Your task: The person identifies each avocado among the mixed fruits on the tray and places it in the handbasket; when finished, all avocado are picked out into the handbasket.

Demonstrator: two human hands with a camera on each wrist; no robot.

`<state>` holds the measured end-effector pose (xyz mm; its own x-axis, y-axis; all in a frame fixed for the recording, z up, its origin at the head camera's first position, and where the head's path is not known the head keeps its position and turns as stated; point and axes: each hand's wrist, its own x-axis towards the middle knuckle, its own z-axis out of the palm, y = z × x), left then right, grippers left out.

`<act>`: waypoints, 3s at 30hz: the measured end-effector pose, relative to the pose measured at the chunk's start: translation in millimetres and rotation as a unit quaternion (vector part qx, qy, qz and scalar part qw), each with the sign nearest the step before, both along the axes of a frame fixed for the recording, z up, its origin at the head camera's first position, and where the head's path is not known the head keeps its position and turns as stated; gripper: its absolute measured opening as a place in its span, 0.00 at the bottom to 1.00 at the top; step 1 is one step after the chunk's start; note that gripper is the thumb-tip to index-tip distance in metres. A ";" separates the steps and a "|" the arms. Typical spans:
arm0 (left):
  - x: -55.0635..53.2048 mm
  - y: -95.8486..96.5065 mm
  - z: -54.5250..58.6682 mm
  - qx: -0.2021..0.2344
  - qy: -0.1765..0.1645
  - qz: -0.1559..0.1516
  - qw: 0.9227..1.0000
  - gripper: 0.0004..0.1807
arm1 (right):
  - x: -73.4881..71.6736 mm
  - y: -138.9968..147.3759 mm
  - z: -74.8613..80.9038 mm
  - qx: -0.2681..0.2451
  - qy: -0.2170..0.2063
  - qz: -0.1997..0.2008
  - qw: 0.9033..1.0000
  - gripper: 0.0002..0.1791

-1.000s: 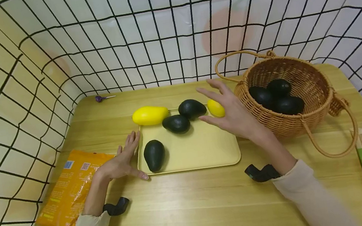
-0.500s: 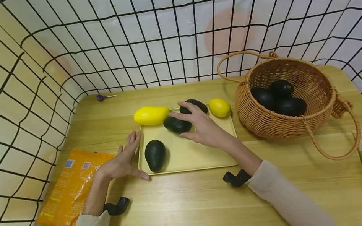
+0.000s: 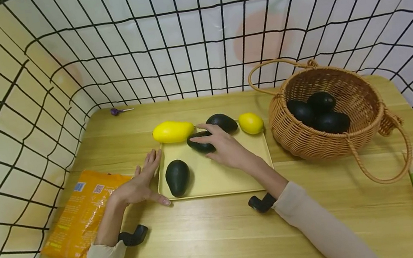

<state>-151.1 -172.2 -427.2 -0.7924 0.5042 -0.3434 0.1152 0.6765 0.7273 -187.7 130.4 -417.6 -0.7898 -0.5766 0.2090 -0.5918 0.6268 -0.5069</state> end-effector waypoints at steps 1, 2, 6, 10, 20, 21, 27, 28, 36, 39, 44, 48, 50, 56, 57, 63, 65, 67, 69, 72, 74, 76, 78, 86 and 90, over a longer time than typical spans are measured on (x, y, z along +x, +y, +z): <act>0.0 0.0 0.1 0.000 0.000 0.001 1.000 0.81 | -0.2 -0.7 -1.4 0.007 0.008 0.000 1.000 0.32; 0.0 0.0 0.0 0.000 0.000 0.001 1.000 0.81 | -0.1 -1.4 -2.4 0.015 0.017 0.001 1.000 0.32; 0.0 -0.1 -0.4 0.000 -0.001 0.002 1.000 0.81 | 0.8 -3.4 -5.1 0.029 0.039 0.002 0.999 0.31; -0.2 -0.1 -0.9 -0.002 -0.001 0.002 1.000 0.81 | 0.8 -2.9 -6.8 0.020 0.042 0.000 0.999 0.31; -0.7 0.5 -0.1 -0.005 0.000 0.001 1.000 0.81 | -2.0 0.4 -6.5 0.010 0.043 0.006 0.999 0.31; -0.7 0.4 -0.2 -0.005 0.000 0.001 1.000 0.81 | -1.9 0.8 -6.3 0.008 0.041 0.005 0.999 0.30; -0.8 -0.1 -1.4 -0.003 0.000 0.002 1.000 0.82 | 1.4 4.7 -4.9 0.002 0.030 0.006 1.000 0.30; -0.8 -0.1 -1.6 -0.004 0.000 0.002 1.000 0.82 | 2.5 5.7 -3.9 0.000 0.029 0.008 1.000 0.30; 0.1 0.1 -0.6 0.002 -0.003 0.001 1.000 0.81 | 18.6 24.9 20.2 -0.069 0.022 0.007 0.997 0.31; 0.9 -0.6 -0.1 0.005 -0.003 0.002 1.000 0.81 | 25.3 37.4 32.6 -0.087 0.044 -0.001 0.995 0.32; 1.0 -0.6 -0.5 0.008 -0.004 0.002 1.000 0.81 | 33.6 68.7 52.4 -0.103 0.105 -0.034 0.989 0.34; 0.8 -1.1 -1.4 0.009 -0.005 0.003 1.000 0.81 | 39.2 97.6 70.7 -0.124 0.149 -0.076 0.978 0.38; 0.9 -1.8 -1.5 0.008 -0.005 0.004 1.000 0.81 | 41.5 111.8 78.8 -0.139 0.163 -0.101 0.972 0.39; 0.7 -2.1 -1.7 0.007 -0.003 0.002 1.000 0.82 | 48.0 154.1 91.1 -0.170 0.170 -0.195 0.951 0.38; 0.6 -1.9 -1.9 0.007 -0.002 0.001 1.000 0.82 | 48.4 160.7 91.3 -0.174 0.169 -0.209 0.947 0.37; 0.2 -0.6 -2.5 0.008 -0.001 -0.001 1.000 0.82 | 46.0 193.3 83.1 -0.218 0.169 -0.264 0.924 0.32; 0.1 -0.8 -2.5 0.009 -0.002 -0.001 1.000 0.82 | 45.2 202.2 79.1 -0.223 0.167 -0.285 0.917 0.31; 0.1 -1.0 -2.7 0.010 -0.002 -0.001 1.000 0.82 | 44.5 210.3 75.6 -0.214 0.165 -0.318 0.909 0.30; 0.0 -1.1 -2.8 0.010 -0.001 -0.001 1.000 0.81 | 44.8 217.6 72.7 -0.196 0.155 -0.355 0.901 0.30; 0.2 -1.2 -3.0 0.007 0.001 -0.001 1.000 0.81 | 44.3 226.5 69.5 -0.167 0.143 -0.403 0.889 0.29; 0.4 -1.4 -2.8 0.006 0.002 -0.001 1.000 0.81 | 43.7 231.0 67.4 -0.147 0.133 -0.430 0.881 0.29; 0.7 -1.4 -2.7 0.006 0.001 0.000 1.000 0.81 | 42.7 234.0 65.7 -0.131 0.119 -0.458 0.871 0.29; 0.9 -1.1 -2.4 0.006 0.001 0.001 1.000 0.82 | 41.8 236.4 63.2 -0.117 0.105 -0.481 0.863 0.28; 0.8 -1.0 -2.2 0.000 0.003 -0.003 1.000 0.81 | 36.1 241.6 52.1 -0.088 0.118 -0.474 0.868 0.29; 0.8 -1.1 -2.0 0.001 0.003 -0.004 1.000 0.82 | 34.7 241.6 53.4 -0.067 0.093 -0.482 0.869 0.29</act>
